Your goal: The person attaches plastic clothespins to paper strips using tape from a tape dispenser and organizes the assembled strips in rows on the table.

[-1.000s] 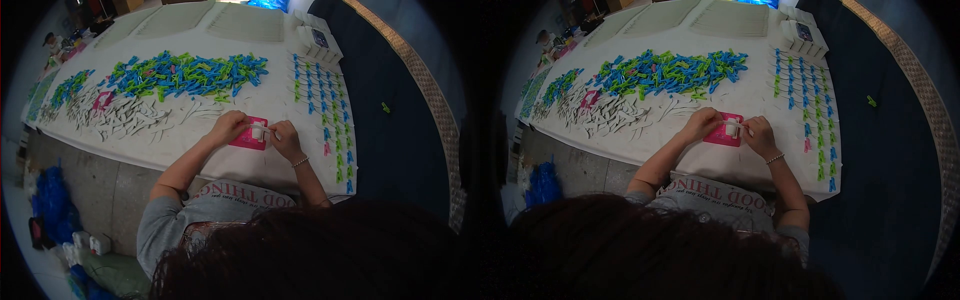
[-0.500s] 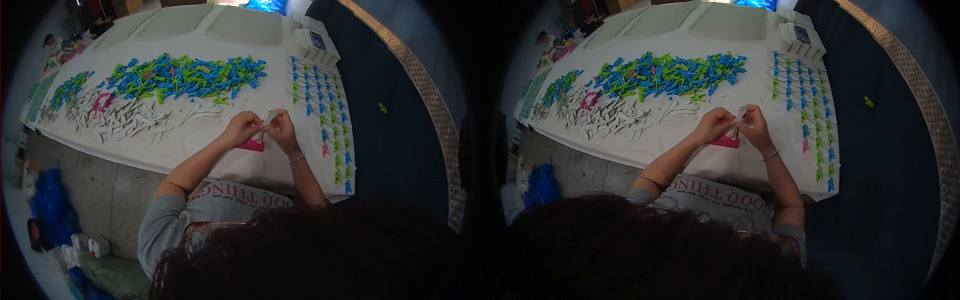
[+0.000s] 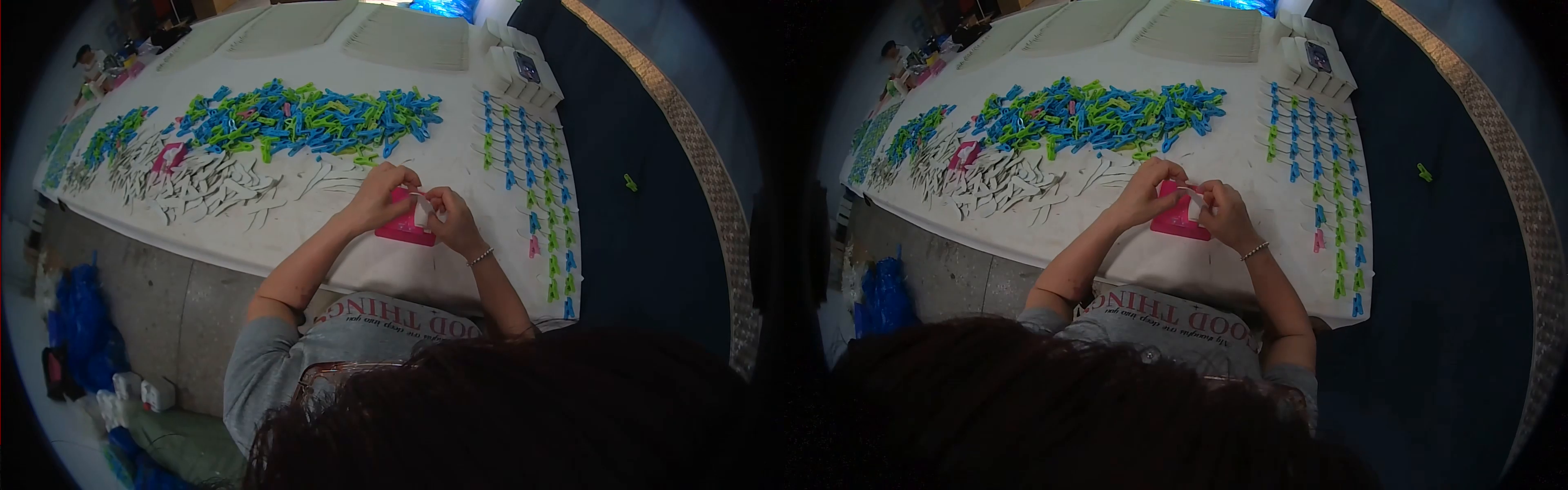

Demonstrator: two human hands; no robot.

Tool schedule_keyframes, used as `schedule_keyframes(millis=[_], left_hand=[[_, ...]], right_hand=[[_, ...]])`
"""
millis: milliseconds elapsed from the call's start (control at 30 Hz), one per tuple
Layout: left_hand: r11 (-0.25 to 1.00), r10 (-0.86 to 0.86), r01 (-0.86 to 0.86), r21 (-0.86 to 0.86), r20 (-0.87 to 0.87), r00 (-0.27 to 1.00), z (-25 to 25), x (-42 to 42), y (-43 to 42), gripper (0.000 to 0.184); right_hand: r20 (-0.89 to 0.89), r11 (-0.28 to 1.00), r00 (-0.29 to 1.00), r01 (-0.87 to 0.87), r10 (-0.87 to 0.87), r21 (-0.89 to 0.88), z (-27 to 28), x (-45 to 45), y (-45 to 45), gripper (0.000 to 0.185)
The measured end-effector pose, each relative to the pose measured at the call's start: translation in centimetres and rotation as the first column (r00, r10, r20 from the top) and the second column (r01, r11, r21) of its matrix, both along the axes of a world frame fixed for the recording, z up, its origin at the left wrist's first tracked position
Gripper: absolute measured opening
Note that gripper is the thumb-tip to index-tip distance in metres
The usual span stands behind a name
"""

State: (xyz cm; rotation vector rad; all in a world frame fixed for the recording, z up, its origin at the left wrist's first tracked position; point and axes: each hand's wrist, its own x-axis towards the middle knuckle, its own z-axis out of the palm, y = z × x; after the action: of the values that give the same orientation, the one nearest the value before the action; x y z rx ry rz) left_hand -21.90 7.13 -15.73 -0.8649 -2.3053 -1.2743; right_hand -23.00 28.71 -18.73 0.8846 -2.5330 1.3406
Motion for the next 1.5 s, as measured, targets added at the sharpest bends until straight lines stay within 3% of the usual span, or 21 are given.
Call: schedule_keyframes(millis=[33,100,200,467,533,600,767,833,867,933,967,1033,1233,1500], left_hand=[[1.000,-0.002,0.002,0.000,0.002,1.000,-0.5,0.0,-0.2,0.027],[0.998,0.024,-0.015,-0.057,0.162,0.986,-1.6,-0.1,-0.4,0.025],[0.998,0.029,-0.017,-0.061,0.215,0.976,-3.0,-0.4,0.2,0.024],[0.997,-0.010,0.023,-0.069,0.178,0.984,-3.6,-1.5,3.1,0.025],[0.997,-0.042,0.053,-0.059,0.185,0.982,-3.4,-1.6,4.0,0.025],[0.986,-0.163,0.162,0.026,0.280,0.946,-3.0,-1.9,4.9,0.025],[0.960,-0.181,0.102,0.260,0.299,0.937,-3.5,-2.7,4.9,0.027],[0.937,-0.174,0.050,0.347,0.335,0.926,-2.8,-2.4,3.3,0.028],[0.941,-0.129,0.010,0.338,0.330,0.935,-2.7,-2.6,2.2,0.029],[0.945,-0.082,-0.032,0.325,0.330,0.940,-2.7,-2.4,0.4,0.031],[0.922,-0.075,-0.062,0.382,0.333,0.940,-2.6,-2.3,-0.3,0.032],[0.895,-0.019,-0.141,0.422,0.354,0.935,-2.4,-1.7,-1.7,0.033],[0.854,0.003,-0.190,0.484,0.360,0.933,-2.2,-0.3,-4.2,0.034],[0.829,-0.014,-0.188,0.527,0.356,0.934,-1.5,0.8,-4.2,0.033]], right_hand=[[-0.054,0.997,0.999,0.006,-0.002,0.072,0.2,0.1,0.4,0.027],[-0.044,0.995,0.999,0.006,-0.002,0.102,-0.1,0.1,1.2,0.028],[-0.068,0.987,0.998,0.025,-0.014,0.160,0.1,0.3,2.1,0.028],[-0.192,0.961,0.976,0.144,-0.099,0.237,2.8,0.8,4.2,0.031],[-0.309,0.950,0.946,0.183,-0.100,0.252,4.2,1.2,4.5,0.032],[-0.311,0.945,0.945,0.189,-0.101,0.267,5.4,1.5,4.7,0.035],[-0.474,0.932,0.862,0.301,-0.177,0.199,8.3,3.4,4.4,0.042],[-0.104,0.994,0.990,0.102,-0.098,0.027,8.9,5.1,4.5,0.035],[-0.097,0.994,0.990,0.104,-0.101,0.025,8.6,5.6,4.5,0.035],[0.278,0.960,0.921,-0.247,0.275,-0.132,7.6,6.3,4.4,0.022],[0.282,0.960,0.919,-0.245,0.276,-0.138,6.9,6.4,4.0,0.022],[0.380,0.873,0.790,-0.470,0.481,-0.127,5.7,6.8,2.7,0.017],[0.372,0.726,0.646,-0.675,0.667,-0.129,5.5,7.2,0.8,0.020],[0.369,0.669,0.596,-0.736,0.713,-0.103,5.9,7.6,-0.9,0.016]])
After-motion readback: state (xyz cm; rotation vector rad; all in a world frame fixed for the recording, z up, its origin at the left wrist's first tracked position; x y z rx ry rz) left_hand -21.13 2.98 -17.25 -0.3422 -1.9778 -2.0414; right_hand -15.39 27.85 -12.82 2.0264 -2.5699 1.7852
